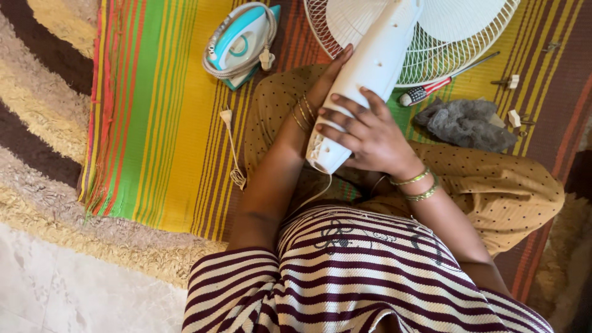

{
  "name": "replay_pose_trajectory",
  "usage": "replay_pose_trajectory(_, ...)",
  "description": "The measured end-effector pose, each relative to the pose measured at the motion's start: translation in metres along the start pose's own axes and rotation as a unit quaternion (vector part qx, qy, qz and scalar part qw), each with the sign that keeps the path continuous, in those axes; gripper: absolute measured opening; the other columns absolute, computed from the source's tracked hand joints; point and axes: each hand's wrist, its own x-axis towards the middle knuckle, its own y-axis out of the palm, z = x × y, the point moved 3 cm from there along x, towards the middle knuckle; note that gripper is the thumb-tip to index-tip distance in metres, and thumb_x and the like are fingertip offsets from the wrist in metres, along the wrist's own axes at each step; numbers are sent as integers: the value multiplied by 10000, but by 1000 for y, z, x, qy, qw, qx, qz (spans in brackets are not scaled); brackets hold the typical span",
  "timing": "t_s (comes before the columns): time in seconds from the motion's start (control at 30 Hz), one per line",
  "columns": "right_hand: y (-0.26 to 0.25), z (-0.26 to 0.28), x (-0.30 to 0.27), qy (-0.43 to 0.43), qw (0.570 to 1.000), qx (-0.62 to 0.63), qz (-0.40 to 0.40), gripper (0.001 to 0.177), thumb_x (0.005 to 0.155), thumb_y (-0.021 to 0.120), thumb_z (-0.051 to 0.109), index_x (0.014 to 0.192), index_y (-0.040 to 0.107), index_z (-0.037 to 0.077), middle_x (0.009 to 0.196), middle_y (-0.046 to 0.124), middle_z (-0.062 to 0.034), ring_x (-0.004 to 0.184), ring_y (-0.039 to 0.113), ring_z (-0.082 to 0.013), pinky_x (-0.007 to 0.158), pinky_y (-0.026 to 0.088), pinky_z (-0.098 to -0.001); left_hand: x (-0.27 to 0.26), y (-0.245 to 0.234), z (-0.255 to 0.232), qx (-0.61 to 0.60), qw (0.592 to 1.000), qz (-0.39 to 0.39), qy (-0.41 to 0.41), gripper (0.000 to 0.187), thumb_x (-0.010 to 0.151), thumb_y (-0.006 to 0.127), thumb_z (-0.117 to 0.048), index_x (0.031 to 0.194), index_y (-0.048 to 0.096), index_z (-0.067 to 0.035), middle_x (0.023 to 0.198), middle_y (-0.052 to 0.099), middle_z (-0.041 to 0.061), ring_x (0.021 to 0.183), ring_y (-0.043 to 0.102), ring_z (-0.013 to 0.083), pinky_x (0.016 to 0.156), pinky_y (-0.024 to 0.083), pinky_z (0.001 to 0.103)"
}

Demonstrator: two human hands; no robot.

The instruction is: The person sits on a mat and cleans a disassembled white electric fan. They wipe the fan's plastic housing with a grey cloth, then reassemble the parts by hand, aligning and snapping the casing together.

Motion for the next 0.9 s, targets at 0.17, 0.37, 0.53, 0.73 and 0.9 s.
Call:
replay_pose_trajectory(0.17, -31, -13, -14, 72, 995, 39, -56, 644, 739, 908, 396, 1275, 662, 138, 1449, 601, -65, 1468, 461, -332, 1272, 252, -578, -32, 43, -9, 57, 988, 104, 104, 528, 1171, 490, -353, 1490, 458, 66, 1285, 631, 233, 1114, 648, 302, 926, 547, 426)
replay_pose_trajectory(0.37, -30, -12, -17, 66, 991, 66, -95, 646, 772, 891, 399, 1294, 639, 113, 1456, 592, -76, 1470, 456, -369, 1275, 229, -615, -105, 98, -39, 544, 784, -46, 296, 703, 912, 499, -20, 1601, 394, -114, 1617, 476, 124, 1479, 493, 265, 1276, 398, 417)
replay_pose_trajectory(0.53, -31, -14, -16, 64, 991, 72, -93, 662, 776, 887, 372, 1327, 616, 125, 1470, 585, -74, 1483, 445, -375, 1281, 230, -633, -137, 132, -49, 701, 632, 49, 326, 843, 754, 669, -192, 1537, 360, -140, 1616, 332, 131, 1499, 389, 318, 1205, 428, 422)
replay_pose_trajectory(0.73, -29, -9, -13, 61, 991, 73, -93, 679, 768, 885, 361, 1335, 608, 109, 1479, 578, -77, 1487, 443, -375, 1278, 232, -649, -147, 140, -30, 809, 468, 38, 354, 932, 861, 883, -370, 1571, 334, -120, 1679, 274, 101, 1544, 337, 288, 1215, 401, 551)
replay_pose_trajectory(0.9, -28, -8, -14, 67, 991, 67, -92, 646, 779, 882, 368, 1304, 613, 105, 1472, 583, -82, 1482, 449, -378, 1279, 233, -646, -155, 137, -30, 805, 483, 26, 343, 873, 843, 903, -240, 1559, 411, -154, 1682, 323, 47, 1568, 354, 234, 1107, 552, 389)
